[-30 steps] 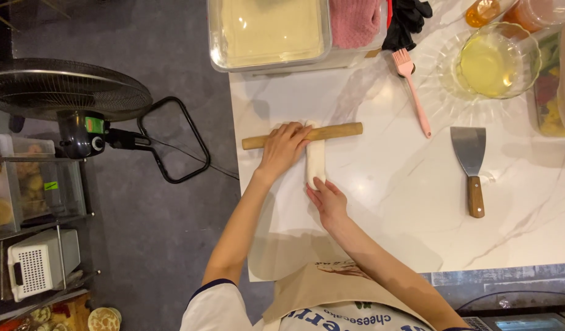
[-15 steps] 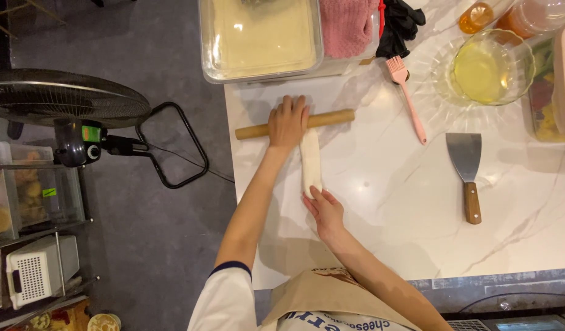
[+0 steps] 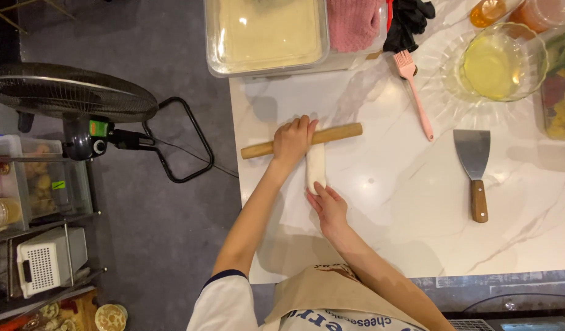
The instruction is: Rolling out a piece of dough on a white counter using a wooden rolling pin.
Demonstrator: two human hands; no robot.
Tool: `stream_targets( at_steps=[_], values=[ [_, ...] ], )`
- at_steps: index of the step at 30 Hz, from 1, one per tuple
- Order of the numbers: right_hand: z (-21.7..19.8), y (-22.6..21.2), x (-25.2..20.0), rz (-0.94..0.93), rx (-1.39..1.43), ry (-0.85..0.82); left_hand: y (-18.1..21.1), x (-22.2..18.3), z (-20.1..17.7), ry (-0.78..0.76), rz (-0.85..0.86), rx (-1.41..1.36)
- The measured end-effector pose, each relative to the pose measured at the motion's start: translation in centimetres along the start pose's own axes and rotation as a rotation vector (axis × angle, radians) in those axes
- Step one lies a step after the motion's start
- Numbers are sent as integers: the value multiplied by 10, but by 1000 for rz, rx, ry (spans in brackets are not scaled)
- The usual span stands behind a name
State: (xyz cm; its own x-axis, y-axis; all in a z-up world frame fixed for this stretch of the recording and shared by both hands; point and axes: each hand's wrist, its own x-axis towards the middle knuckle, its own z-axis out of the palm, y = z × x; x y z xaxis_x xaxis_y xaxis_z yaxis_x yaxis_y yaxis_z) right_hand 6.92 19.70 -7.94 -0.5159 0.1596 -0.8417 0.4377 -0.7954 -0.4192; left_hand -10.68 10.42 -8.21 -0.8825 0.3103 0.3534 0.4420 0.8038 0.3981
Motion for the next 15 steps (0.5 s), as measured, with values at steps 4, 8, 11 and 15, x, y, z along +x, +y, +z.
stream_targets(
  at_steps=[4,8,11,15],
  values=[
    [2,-4,-5,21,-22,34,12,0,-10,1,57,46],
    [1,0,2,12,9,9,32,-11,-14,-1,-23,15],
    [-4,2,6,12,18,0,34,-16,-1,6,-15,70],
    [-5,4,5,19,37,19,19,16,16,-20,-54,69]
  ],
)
